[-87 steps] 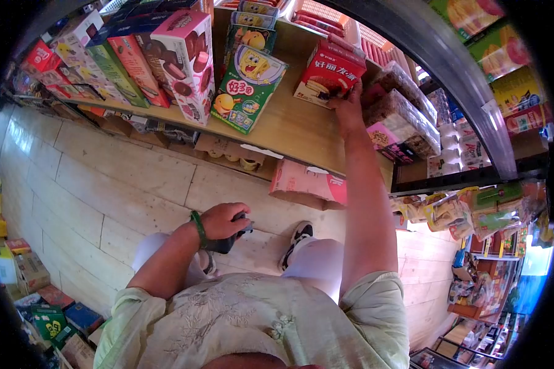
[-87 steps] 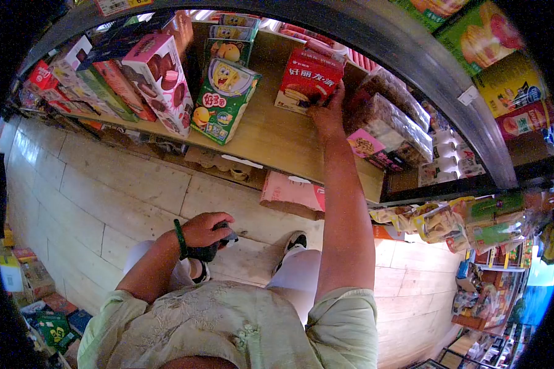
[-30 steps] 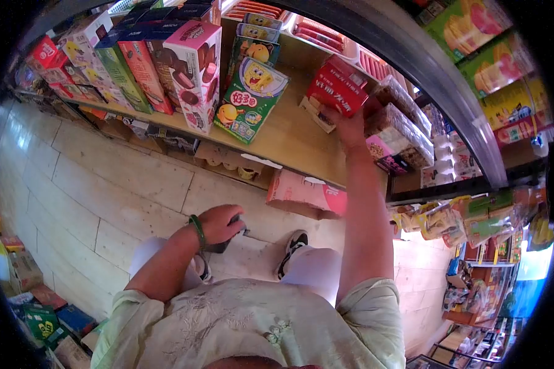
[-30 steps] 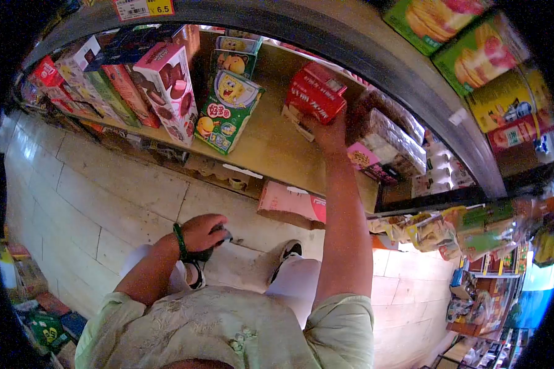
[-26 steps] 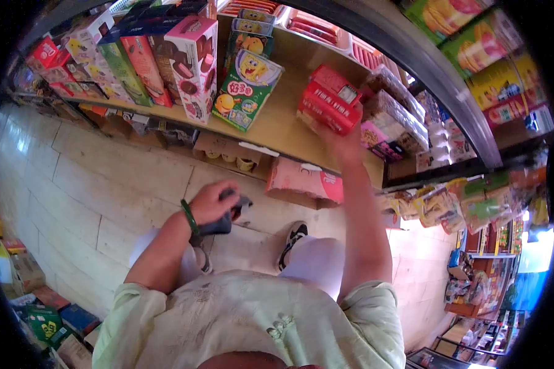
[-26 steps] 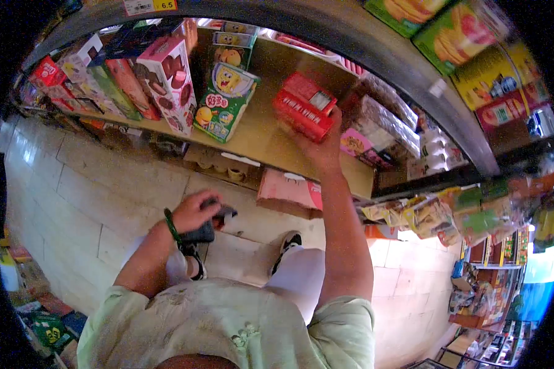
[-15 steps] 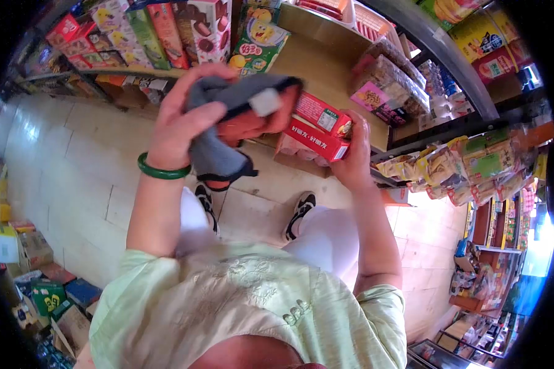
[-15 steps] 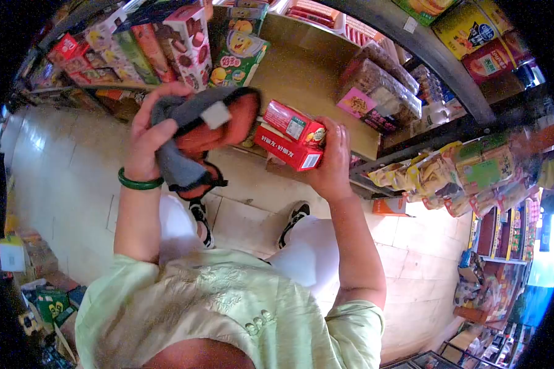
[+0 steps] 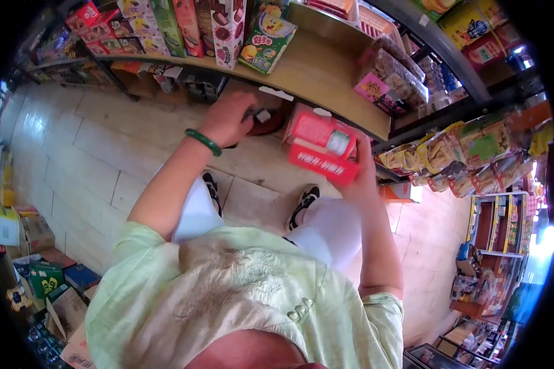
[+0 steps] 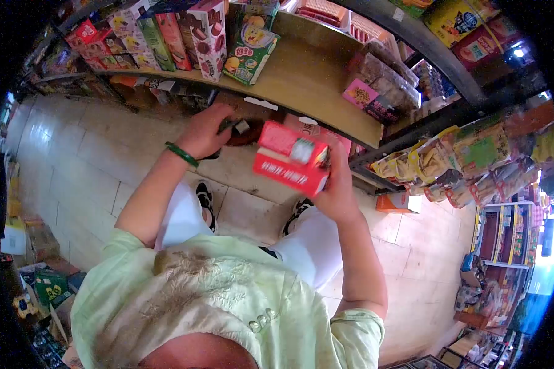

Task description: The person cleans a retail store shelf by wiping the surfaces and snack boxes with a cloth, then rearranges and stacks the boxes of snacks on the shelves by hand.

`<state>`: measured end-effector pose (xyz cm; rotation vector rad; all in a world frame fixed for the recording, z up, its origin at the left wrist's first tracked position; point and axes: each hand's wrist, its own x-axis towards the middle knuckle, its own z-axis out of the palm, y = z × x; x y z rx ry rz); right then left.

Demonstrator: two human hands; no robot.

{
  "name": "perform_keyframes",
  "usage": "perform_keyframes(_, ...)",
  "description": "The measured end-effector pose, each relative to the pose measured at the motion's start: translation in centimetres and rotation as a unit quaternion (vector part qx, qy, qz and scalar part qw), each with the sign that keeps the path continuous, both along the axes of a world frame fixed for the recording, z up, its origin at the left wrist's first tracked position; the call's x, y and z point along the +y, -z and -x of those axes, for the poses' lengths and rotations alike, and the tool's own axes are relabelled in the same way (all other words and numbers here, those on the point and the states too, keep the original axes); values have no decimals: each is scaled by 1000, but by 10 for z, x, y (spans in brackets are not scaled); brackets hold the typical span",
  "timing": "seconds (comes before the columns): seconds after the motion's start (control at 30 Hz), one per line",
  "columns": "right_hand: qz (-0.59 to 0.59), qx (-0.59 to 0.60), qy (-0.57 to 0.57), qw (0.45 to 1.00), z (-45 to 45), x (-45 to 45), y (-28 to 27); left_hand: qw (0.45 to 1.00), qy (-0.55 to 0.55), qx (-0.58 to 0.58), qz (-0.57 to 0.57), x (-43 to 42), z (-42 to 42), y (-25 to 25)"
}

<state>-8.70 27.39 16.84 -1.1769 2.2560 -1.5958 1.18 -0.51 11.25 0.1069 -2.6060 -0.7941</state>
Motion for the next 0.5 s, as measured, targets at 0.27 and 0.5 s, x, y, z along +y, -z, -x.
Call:
perform_keyframes(0.27, -117, 408, -54, 904, -18, -12, -13, 929, 75, 73, -355, -6, -30, -84)
perform_keyframes(0.5, -139, 453, -72, 877, -21, -17, -11, 982, 163, 19, -88, 49, -39, -82)
